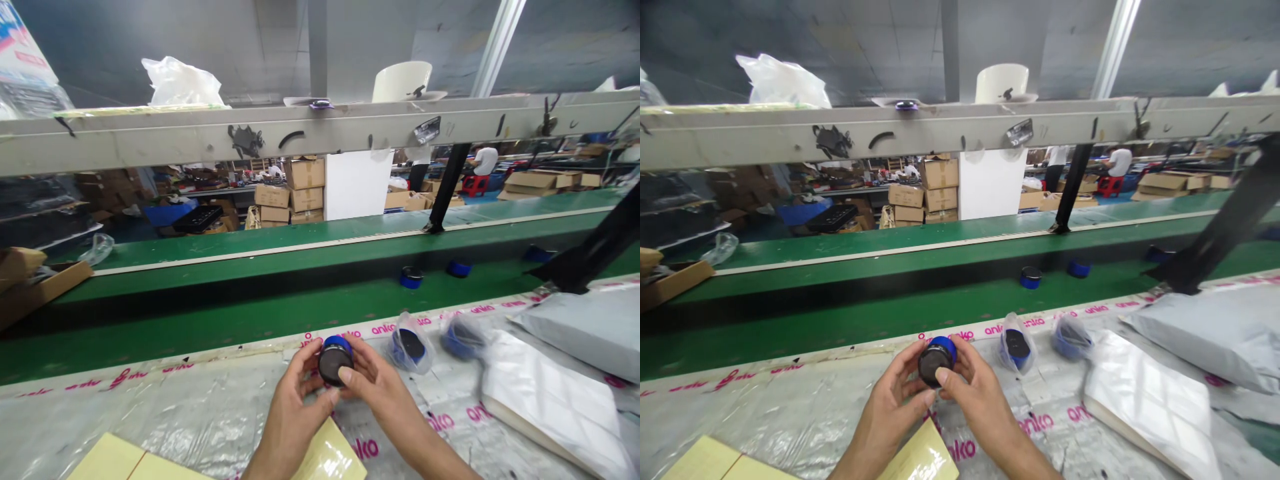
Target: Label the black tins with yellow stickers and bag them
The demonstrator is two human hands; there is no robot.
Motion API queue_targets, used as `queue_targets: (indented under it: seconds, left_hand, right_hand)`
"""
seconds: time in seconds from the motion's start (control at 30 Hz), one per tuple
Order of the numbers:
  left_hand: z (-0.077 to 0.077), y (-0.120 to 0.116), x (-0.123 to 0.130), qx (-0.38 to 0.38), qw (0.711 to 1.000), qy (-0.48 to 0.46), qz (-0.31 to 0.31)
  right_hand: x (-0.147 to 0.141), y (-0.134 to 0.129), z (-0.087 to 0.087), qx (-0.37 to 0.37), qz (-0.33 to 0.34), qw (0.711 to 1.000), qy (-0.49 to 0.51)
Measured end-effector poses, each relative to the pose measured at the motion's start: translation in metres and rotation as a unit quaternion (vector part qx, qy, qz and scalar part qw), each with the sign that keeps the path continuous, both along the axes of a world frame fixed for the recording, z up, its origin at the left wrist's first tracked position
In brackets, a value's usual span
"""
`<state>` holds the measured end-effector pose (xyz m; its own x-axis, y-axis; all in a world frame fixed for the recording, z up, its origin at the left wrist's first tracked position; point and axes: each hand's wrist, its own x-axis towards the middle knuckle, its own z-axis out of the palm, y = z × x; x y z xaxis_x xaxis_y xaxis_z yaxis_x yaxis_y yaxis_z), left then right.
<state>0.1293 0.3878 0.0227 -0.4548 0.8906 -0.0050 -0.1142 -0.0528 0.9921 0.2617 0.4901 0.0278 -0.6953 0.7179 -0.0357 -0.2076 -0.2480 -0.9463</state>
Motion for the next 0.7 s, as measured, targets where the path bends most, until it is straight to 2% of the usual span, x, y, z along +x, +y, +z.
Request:
queue_targets:
  seconds: [0.13, 0.27, 0.33, 0.4, 0.5, 0.7]
  left_hand:
    - [0.005, -0.002, 0.005, -0.02, 0.997, 0.068, 0.036]
    - [0.005, 0.002, 0.007, -0.038, 0.98, 0.176, 0.079]
    - [0.005, 0.003, 0.007, -0.045, 0.972, 0.21, 0.099]
    - [0.009, 0.002, 0.006, -0.04, 0.964, 0.225, 0.133]
    - [0.019, -0.004, -0.001, -0.006, 0.952, 0.235, 0.198]
    - [0.053, -0.027, -0.008, 0.004, 0.912, 0.33, 0.243]
  right_hand:
    - [-0.001, -0.001, 0.0, 0.02, 0.002, 1.0, -0.01]
    - [-0.004, -0.001, -0.004, 0.048, 0.023, 0.998, -0.02]
    - [-0.001, -0.002, -0.007, 0.046, 0.039, 0.997, -0.045]
    - [0.004, -0.003, -0.01, 0.05, 0.028, 0.995, -0.081]
    - [0.008, -0.002, -0.015, 0.072, -0.02, 0.988, -0.138]
    - [0.002, -0.004, -0.021, 0.035, 0.028, 0.981, -0.188]
